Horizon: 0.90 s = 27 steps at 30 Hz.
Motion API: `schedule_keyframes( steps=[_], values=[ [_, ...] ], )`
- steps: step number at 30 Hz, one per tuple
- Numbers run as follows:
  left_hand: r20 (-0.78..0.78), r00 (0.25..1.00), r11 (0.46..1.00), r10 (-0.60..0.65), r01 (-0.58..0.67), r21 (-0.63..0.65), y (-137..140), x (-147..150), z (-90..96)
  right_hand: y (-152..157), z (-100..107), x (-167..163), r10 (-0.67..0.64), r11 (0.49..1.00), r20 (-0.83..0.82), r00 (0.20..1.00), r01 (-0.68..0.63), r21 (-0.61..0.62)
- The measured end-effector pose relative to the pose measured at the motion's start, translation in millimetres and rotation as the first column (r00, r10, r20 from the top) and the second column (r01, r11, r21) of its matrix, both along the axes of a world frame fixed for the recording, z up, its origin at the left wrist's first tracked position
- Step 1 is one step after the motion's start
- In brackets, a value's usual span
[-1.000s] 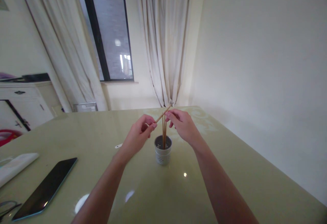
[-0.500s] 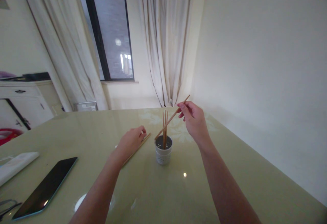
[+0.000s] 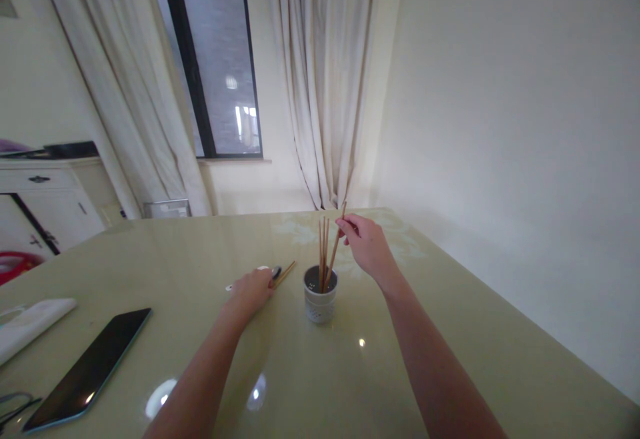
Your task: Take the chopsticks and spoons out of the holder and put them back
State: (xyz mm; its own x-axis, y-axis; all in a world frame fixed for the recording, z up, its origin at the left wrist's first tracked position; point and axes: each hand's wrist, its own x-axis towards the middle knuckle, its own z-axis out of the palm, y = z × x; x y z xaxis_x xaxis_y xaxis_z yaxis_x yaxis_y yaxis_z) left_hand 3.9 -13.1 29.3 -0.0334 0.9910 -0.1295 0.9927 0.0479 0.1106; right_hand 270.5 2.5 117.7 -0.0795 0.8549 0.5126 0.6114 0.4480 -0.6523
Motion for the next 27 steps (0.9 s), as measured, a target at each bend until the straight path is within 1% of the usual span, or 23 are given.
schedule_keyframes(
  steps=[4,10,20,27],
  values=[
    [0.0,1.0,1.0,-0.004,0.004,0.002,2.3,-2.3,-3.1,2.7,-4.3,-1.2,-0.004,1.0,0.04,0.999,0.005,-0.03],
    [0.014,1.0,1.0,-0.01,0.01,0.0,4.6,-3.6,-7.0,3.5,-7.9,-4.1,0.001,0.997,0.059,0.998,0.004,-0.076],
    [0.017,1.0,1.0,0.015,-0.015,-0.011,3.3,-0.3,-5.7,5.1,-13.5,-4.2,-0.014,0.989,0.168,0.986,0.038,-0.141],
    [0.048,0.999,1.0,-0.022,0.022,0.005,3.6,2.5,-8.1,7.9,-16.3,-4.6,-0.015,0.98,0.219,0.976,0.057,-0.188]
  ],
)
